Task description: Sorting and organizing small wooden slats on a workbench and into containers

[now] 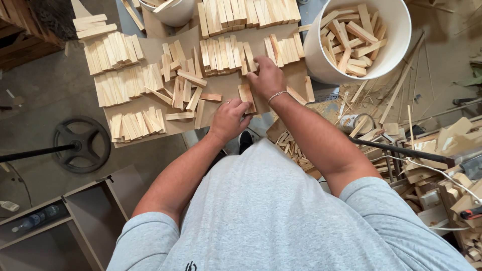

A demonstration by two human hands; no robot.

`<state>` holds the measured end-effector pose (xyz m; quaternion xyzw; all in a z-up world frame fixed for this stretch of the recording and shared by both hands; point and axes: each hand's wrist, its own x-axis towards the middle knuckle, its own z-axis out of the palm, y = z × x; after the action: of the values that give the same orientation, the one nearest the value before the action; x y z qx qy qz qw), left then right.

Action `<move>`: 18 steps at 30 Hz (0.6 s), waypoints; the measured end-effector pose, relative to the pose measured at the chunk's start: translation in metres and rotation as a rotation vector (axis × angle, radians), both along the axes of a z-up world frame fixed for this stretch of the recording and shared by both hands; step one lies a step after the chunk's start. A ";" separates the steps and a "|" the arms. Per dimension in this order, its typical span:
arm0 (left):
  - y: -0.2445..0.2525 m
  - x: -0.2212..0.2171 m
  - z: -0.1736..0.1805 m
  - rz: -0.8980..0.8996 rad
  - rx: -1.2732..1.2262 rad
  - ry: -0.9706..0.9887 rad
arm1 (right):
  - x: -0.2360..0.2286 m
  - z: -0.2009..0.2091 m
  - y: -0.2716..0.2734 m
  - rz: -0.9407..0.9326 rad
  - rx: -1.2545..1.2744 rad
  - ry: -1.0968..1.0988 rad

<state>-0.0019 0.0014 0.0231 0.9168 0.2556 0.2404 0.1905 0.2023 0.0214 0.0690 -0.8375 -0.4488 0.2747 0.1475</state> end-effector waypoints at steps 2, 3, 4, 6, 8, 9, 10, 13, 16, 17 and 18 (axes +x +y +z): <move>0.001 -0.001 0.005 0.002 -0.013 -0.006 | 0.001 -0.006 0.000 0.001 -0.004 0.019; 0.000 -0.002 0.007 0.000 -0.025 -0.010 | 0.000 -0.009 -0.001 -0.002 -0.009 0.041; -0.001 -0.003 0.005 0.010 -0.032 -0.012 | 0.000 -0.018 -0.002 0.007 -0.016 0.039; 0.000 -0.002 0.003 0.016 -0.009 -0.025 | 0.002 -0.033 -0.003 0.051 0.094 0.002; 0.000 -0.001 -0.004 0.026 -0.006 -0.028 | 0.001 -0.036 -0.002 0.071 0.111 -0.015; 0.000 -0.002 -0.008 0.031 -0.003 -0.026 | 0.000 -0.038 -0.003 0.086 0.129 -0.027; 0.001 -0.002 -0.007 0.034 -0.006 -0.028 | -0.001 -0.034 -0.002 0.090 0.126 -0.029; 0.001 -0.002 -0.005 0.023 -0.003 -0.030 | -0.008 -0.023 -0.004 0.115 0.150 -0.060; 0.002 -0.001 -0.003 0.021 0.004 -0.034 | -0.010 -0.022 -0.003 0.132 0.189 -0.082; 0.002 -0.002 -0.001 0.020 0.005 -0.033 | -0.009 -0.030 -0.002 0.139 0.194 -0.121; 0.002 -0.002 0.000 0.020 0.007 -0.031 | -0.007 -0.039 0.000 0.145 0.198 -0.160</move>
<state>-0.0043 0.0037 0.0233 0.9110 0.2609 0.2576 0.1889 0.1950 0.0210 0.0304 -0.8034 -0.5433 0.1716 0.1729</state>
